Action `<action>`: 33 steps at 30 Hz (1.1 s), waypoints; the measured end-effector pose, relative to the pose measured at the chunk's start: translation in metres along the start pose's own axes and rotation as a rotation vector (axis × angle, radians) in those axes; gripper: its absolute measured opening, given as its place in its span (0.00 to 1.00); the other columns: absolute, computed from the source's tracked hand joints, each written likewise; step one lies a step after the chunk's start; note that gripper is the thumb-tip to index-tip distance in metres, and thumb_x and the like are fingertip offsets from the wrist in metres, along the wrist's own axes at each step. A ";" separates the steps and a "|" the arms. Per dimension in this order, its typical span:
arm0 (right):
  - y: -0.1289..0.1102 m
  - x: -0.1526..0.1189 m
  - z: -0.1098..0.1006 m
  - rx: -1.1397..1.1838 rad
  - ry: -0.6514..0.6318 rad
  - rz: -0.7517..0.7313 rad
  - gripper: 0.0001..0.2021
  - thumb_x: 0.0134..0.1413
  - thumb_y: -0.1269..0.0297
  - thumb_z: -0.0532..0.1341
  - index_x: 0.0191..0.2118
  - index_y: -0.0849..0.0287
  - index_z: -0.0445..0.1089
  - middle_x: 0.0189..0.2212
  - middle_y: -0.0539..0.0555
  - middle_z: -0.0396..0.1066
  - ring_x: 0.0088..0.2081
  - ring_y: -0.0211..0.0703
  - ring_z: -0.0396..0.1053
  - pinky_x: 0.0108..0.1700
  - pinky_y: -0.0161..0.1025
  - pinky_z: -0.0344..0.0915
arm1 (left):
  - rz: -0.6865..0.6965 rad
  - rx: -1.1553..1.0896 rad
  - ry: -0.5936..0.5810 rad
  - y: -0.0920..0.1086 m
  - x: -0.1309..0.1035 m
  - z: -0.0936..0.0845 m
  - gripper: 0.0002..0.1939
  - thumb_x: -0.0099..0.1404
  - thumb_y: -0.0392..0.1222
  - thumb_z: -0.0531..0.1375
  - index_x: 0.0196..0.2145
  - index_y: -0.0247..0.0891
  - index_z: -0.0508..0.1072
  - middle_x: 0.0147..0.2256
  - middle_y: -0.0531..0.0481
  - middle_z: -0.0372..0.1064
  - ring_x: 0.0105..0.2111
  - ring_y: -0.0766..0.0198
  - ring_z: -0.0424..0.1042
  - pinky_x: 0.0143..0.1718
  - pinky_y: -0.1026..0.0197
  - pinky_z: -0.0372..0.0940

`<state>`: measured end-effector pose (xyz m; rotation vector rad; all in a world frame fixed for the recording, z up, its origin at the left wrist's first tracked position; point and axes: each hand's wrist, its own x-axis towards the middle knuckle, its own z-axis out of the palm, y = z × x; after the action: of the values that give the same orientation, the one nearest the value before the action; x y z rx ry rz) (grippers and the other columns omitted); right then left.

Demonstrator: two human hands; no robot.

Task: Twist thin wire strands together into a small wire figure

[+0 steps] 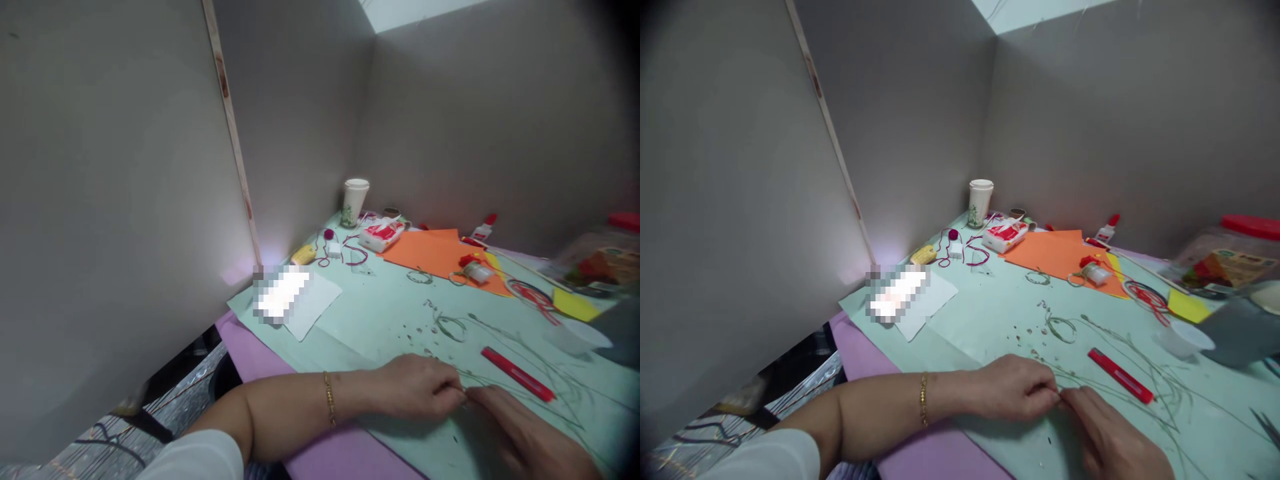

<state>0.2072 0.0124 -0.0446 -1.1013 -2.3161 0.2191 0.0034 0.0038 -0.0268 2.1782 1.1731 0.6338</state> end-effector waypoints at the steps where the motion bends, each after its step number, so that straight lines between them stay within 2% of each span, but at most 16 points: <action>1: -0.002 0.001 -0.001 0.008 -0.045 -0.007 0.12 0.47 0.65 0.58 0.36 0.37 0.71 0.33 0.55 0.75 0.31 0.50 0.75 0.28 0.40 0.69 | 0.002 -0.010 0.011 -0.001 -0.001 0.000 0.07 0.64 0.41 0.51 0.33 0.39 0.68 0.34 0.49 0.71 0.35 0.64 0.67 0.32 0.64 0.58; 4: -0.023 0.007 -0.009 0.032 -0.057 0.026 0.07 0.55 0.64 0.54 0.35 0.48 0.70 0.32 0.54 0.73 0.32 0.45 0.73 0.32 0.39 0.68 | 0.009 -0.054 0.087 0.001 -0.004 0.000 0.07 0.63 0.39 0.51 0.31 0.38 0.68 0.31 0.51 0.69 0.31 0.66 0.65 0.32 0.65 0.57; 6: -0.041 0.013 -0.015 0.059 -0.090 0.082 0.10 0.60 0.64 0.51 0.33 0.53 0.68 0.31 0.54 0.70 0.32 0.43 0.71 0.35 0.39 0.67 | -0.025 -0.070 0.140 0.003 -0.006 0.000 0.09 0.63 0.39 0.50 0.28 0.38 0.66 0.27 0.53 0.66 0.29 0.66 0.62 0.31 0.64 0.56; 8: -0.053 0.020 -0.018 0.091 -0.084 0.135 0.11 0.61 0.65 0.51 0.30 0.56 0.66 0.30 0.54 0.68 0.31 0.41 0.68 0.36 0.38 0.65 | -0.024 -0.103 0.173 0.003 -0.005 0.000 0.10 0.64 0.39 0.49 0.26 0.37 0.64 0.25 0.54 0.62 0.27 0.67 0.58 0.30 0.64 0.53; 11: -0.057 0.027 -0.022 0.174 -0.055 0.173 0.09 0.60 0.68 0.53 0.30 0.57 0.66 0.32 0.54 0.67 0.33 0.40 0.66 0.37 0.37 0.64 | -0.028 -0.175 0.171 0.003 -0.002 -0.003 0.11 0.65 0.40 0.49 0.25 0.38 0.61 0.22 0.57 0.55 0.25 0.68 0.55 0.28 0.64 0.50; 13: -0.054 0.027 -0.028 0.227 -0.035 0.170 0.08 0.59 0.69 0.54 0.31 0.57 0.69 0.34 0.54 0.68 0.35 0.41 0.67 0.39 0.37 0.64 | -0.045 -0.224 0.151 0.003 -0.001 -0.005 0.11 0.65 0.41 0.49 0.25 0.38 0.61 0.22 0.57 0.54 0.24 0.68 0.54 0.27 0.64 0.50; 15: -0.046 0.028 -0.037 0.239 0.012 0.187 0.08 0.59 0.69 0.54 0.38 0.57 0.71 0.39 0.55 0.70 0.40 0.42 0.67 0.43 0.38 0.63 | -0.081 -0.250 0.173 0.004 -0.001 -0.008 0.12 0.65 0.43 0.49 0.26 0.38 0.62 0.22 0.57 0.55 0.24 0.67 0.54 0.28 0.64 0.50; 17: -0.031 0.031 -0.046 0.148 0.098 0.283 0.10 0.60 0.66 0.54 0.43 0.57 0.70 0.42 0.56 0.70 0.41 0.43 0.67 0.44 0.39 0.62 | -0.133 -0.273 0.222 0.004 -0.001 -0.012 0.12 0.65 0.45 0.49 0.26 0.38 0.63 0.22 0.56 0.56 0.24 0.67 0.54 0.28 0.64 0.50; 18: -0.022 0.033 -0.049 0.064 0.126 0.345 0.10 0.62 0.65 0.52 0.42 0.58 0.71 0.41 0.56 0.70 0.41 0.43 0.67 0.44 0.39 0.61 | -0.158 -0.286 0.250 0.004 0.000 -0.014 0.13 0.65 0.46 0.49 0.26 0.38 0.63 0.22 0.56 0.56 0.24 0.67 0.54 0.28 0.64 0.50; 20: -0.004 0.039 -0.052 -0.130 0.074 0.473 0.11 0.61 0.63 0.54 0.42 0.59 0.71 0.43 0.58 0.69 0.41 0.44 0.67 0.42 0.39 0.60 | -0.192 -0.311 0.289 0.004 0.001 -0.017 0.14 0.65 0.48 0.50 0.26 0.38 0.63 0.23 0.56 0.56 0.25 0.67 0.54 0.28 0.65 0.50; 23: 0.015 0.046 -0.045 -0.339 -0.098 0.543 0.09 0.59 0.64 0.56 0.37 0.61 0.72 0.40 0.58 0.69 0.40 0.44 0.67 0.37 0.37 0.58 | -0.231 -0.336 0.293 0.001 0.002 -0.017 0.16 0.65 0.51 0.50 0.27 0.38 0.64 0.21 0.57 0.53 0.24 0.66 0.52 0.27 0.64 0.49; 25: 0.018 0.047 -0.038 -0.373 -0.112 0.552 0.08 0.59 0.67 0.55 0.35 0.61 0.71 0.38 0.58 0.69 0.40 0.44 0.66 0.35 0.36 0.56 | -0.245 -0.345 0.294 -0.002 0.002 -0.016 0.17 0.65 0.53 0.50 0.27 0.38 0.64 0.22 0.57 0.52 0.24 0.66 0.51 0.27 0.64 0.48; 28: 0.014 0.042 -0.034 -0.380 -0.056 0.533 0.08 0.59 0.69 0.53 0.35 0.60 0.70 0.38 0.57 0.70 0.39 0.43 0.66 0.35 0.36 0.55 | -0.256 -0.350 0.299 -0.006 0.003 -0.015 0.17 0.65 0.54 0.50 0.28 0.38 0.65 0.23 0.56 0.52 0.25 0.66 0.52 0.27 0.64 0.49; 31: 0.011 0.034 -0.041 -0.342 -0.004 0.518 0.07 0.57 0.71 0.54 0.33 0.60 0.69 0.36 0.55 0.70 0.37 0.41 0.66 0.34 0.35 0.54 | -0.266 -0.364 0.304 -0.007 0.004 -0.014 0.18 0.64 0.55 0.51 0.28 0.38 0.65 0.23 0.55 0.54 0.25 0.66 0.52 0.28 0.64 0.49; 33: 0.018 0.030 -0.052 -0.317 0.040 0.539 0.07 0.58 0.70 0.54 0.32 0.59 0.68 0.34 0.54 0.70 0.35 0.40 0.66 0.34 0.35 0.54 | -0.272 -0.376 0.309 -0.006 0.004 -0.015 0.18 0.63 0.56 0.52 0.27 0.38 0.65 0.23 0.56 0.53 0.25 0.66 0.51 0.27 0.65 0.49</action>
<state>0.2325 0.0425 0.0048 -1.8615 -2.0150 0.0264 -0.0077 0.0138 -0.0201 1.6125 1.3505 1.0026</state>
